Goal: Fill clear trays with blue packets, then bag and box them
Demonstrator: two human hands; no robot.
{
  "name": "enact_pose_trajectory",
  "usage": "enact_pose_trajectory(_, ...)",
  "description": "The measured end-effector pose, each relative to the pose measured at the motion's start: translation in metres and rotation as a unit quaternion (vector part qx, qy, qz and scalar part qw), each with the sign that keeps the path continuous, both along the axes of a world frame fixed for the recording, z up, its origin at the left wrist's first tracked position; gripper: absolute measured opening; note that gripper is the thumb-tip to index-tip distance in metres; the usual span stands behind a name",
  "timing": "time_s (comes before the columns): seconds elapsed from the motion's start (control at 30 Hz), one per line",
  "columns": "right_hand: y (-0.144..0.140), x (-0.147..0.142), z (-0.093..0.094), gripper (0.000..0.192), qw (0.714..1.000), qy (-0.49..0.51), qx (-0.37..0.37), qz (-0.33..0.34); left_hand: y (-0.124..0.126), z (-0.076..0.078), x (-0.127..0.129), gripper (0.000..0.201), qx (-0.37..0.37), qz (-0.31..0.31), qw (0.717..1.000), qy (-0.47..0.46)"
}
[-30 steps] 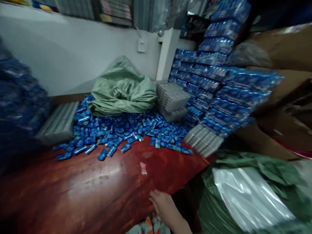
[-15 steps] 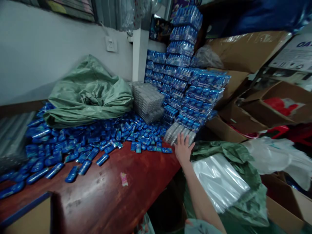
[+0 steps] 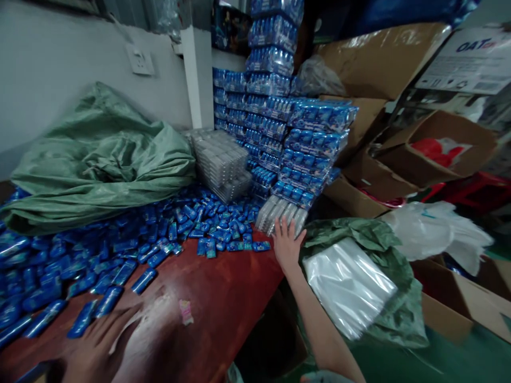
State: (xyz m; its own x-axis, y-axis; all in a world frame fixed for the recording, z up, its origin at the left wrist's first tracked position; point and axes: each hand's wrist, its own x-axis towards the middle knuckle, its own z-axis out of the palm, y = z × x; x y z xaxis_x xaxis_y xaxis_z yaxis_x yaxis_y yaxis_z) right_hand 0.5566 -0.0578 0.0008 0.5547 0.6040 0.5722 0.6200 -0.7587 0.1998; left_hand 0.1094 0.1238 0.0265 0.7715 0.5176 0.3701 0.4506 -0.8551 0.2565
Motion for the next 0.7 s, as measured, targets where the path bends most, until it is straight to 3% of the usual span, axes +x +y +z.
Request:
enact_pose_trajectory(0.13,-0.007,-0.005,-0.013,0.054,0.999,0.011,0.016,0.036,-0.014,0.047,0.134,0.033,0.004,-0.231,0.968,-0.093)
enact_pose_trajectory(0.2,-0.01,-0.007,-0.013,0.054,0.999,0.011,0.033,0.04,-0.026,0.064,0.193,0.028,-0.062,-0.299,0.948,-0.094)
enact_pose_trajectory(0.27,-0.011,-0.007,-0.008,0.052,0.998,0.003,0.047,0.044,-0.036,0.068,0.245,0.023,-0.192,-0.329,0.921,-0.079)
enact_pose_trajectory(0.37,-0.013,-0.007,0.0,0.047,0.996,-0.005,0.057,0.064,-0.047,0.057,0.317,0.021,-0.485,-0.253,0.834,-0.064)
enact_pose_trajectory(0.4,-0.014,-0.007,0.002,0.046,0.995,-0.005,0.064,0.071,-0.052,0.051,0.339,0.022,-0.529,-0.227,0.816,-0.055)
enact_pose_trajectory(0.47,-0.014,-0.009,0.003,0.043,0.993,-0.002,0.087,0.08,-0.061,0.04,0.379,0.026,-0.581,-0.189,0.79,-0.044)
enact_pose_trajectory(0.53,-0.013,-0.011,0.001,0.041,0.99,-0.001,0.115,0.086,-0.069,0.031,0.409,0.031,-0.602,-0.157,0.782,-0.049)
enact_pose_trajectory(0.7,-0.005,-0.014,0.003,0.041,0.986,0.008,0.149,0.075,-0.076,0.01,0.44,0.018,-0.613,-0.069,0.783,-0.081)
